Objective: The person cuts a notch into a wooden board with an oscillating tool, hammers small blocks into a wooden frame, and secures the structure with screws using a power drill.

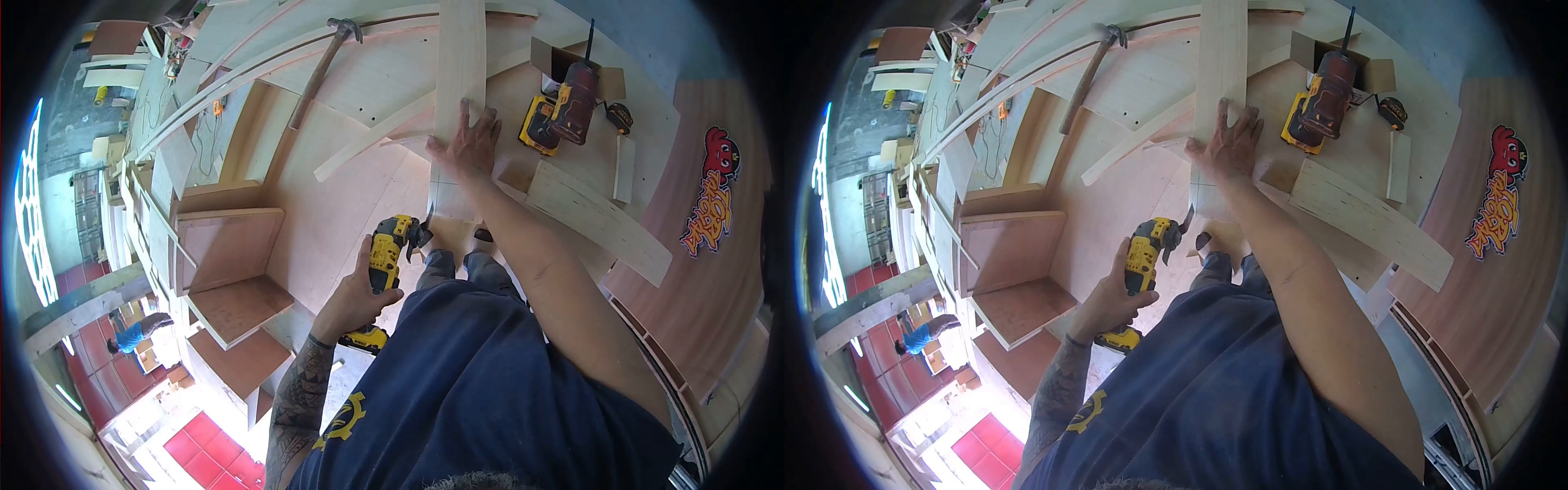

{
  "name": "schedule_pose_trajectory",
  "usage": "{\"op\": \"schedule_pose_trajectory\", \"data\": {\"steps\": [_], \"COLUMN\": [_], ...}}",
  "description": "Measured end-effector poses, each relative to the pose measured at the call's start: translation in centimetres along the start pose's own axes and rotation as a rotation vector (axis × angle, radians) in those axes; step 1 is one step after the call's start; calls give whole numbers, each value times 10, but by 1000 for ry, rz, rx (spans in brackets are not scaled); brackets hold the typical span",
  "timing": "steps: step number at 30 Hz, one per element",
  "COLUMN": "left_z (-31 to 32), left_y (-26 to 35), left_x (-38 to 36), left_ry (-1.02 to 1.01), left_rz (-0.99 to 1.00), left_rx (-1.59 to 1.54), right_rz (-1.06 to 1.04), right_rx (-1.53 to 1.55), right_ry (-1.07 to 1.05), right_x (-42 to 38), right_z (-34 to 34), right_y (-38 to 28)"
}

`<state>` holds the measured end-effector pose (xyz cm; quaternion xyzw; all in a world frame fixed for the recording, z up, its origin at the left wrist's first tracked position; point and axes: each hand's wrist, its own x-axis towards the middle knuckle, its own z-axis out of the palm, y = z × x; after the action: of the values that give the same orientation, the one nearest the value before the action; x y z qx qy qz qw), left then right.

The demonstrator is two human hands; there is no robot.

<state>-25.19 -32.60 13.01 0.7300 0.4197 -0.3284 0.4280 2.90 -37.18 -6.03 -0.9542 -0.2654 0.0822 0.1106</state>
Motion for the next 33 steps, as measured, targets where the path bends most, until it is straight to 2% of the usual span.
{"op": "schedule_pose_trajectory", "data": {"steps": [27, 33], "left_z": [-1, 6], "left_y": [11, 2], "left_x": [12, 18], "left_ry": [-68, -16], "left_rz": [-46, -10], "left_rx": [20, 1], "right_rz": [-6, -25], "right_rx": [33, 17], "right_ry": [40, 93], "right_x": [-1, 0], "right_z": [-1, 6], "right_y": [1, 0]}}
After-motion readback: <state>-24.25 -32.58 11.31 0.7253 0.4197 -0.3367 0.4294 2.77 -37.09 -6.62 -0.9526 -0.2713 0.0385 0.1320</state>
